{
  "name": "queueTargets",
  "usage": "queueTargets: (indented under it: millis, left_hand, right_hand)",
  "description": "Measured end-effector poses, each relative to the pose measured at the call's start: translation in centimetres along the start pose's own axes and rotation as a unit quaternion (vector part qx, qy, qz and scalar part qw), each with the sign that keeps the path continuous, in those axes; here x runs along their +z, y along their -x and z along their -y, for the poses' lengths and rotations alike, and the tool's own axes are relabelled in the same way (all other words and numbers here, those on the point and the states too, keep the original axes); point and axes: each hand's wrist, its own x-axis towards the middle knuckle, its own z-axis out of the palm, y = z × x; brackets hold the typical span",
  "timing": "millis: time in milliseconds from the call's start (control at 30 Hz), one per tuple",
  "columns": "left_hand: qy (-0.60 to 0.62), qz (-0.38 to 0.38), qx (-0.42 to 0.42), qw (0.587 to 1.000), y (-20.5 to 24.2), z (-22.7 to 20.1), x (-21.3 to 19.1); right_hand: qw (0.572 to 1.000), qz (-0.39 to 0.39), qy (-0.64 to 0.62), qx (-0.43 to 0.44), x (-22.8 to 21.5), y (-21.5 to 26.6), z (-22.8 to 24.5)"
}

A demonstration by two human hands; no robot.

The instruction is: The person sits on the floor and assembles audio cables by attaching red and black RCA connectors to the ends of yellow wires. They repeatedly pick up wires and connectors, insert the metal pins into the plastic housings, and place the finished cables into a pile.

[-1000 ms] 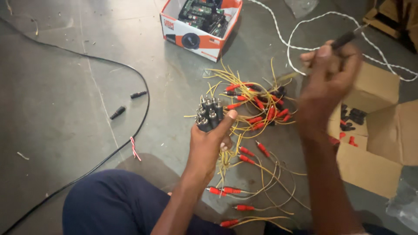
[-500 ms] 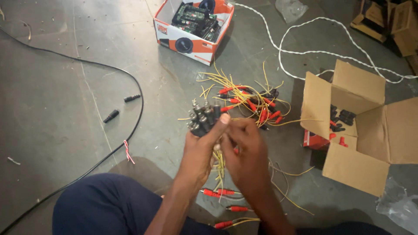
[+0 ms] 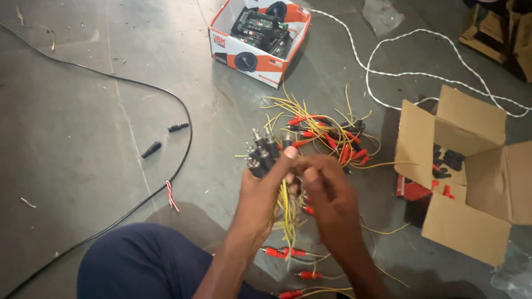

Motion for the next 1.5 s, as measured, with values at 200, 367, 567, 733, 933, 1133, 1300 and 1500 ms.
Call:
queueTargets:
  millis: [200, 367, 567, 733, 933, 1133, 1300, 1500]
  left_hand:
    - [-0.004, 0.125, -0.023, 0.992, 0.6, -0.3, 0.2]
    - [0.023, 0.171, -0.061, 0.983, 1.2, -1.3, 0.2]
    - [-0.094, 0.099, -0.084, 0.987, 1.3, -1.4, 0.3]
    - [-0.045, 0.061, -0.094, 0.993, 0.5, -1.0, 0.3]
    - [0.002, 0.022, -0.069, 0.997, -0.3, -1.2, -0.1]
    - [0.073, -0.044, -0.058, 0.995, -0.6, -1.5, -0.6]
    - [0.081, -0.040, -0.019, 0.996, -0.6, -1.0, -0.4]
    - [0.006, -0.013, -0.034, 0.999, 0.3, 0.0, 0.0]
  right_hand:
    - [0.999, -0.013, 0.014, 0.049, -1.7, -1.3, 0.1]
    - [0.989, 0.053, -0.125, 0.061, -3.0, -1.2, -0.5]
    - [0.993, -0.023, 0.004, 0.114, -6.2, -5.7, -4.7]
    - [0.946, -0.011, 0.323, -0.030, -7.7, -10.4, -11.3]
    - [0.820, -0.008, 0.565, -0.092, -6.3, -12.1, -14.3]
    - [0.914, -0.156, 0.366, 0.080, -3.6, -10.7, -9.7]
    - [0.968, -0.160, 0.188, -0.054, -1.6, -4.8, -3.3]
    - [0.979, -0.116, 0.169, -0.013, 3.1, 0.9, -0.8]
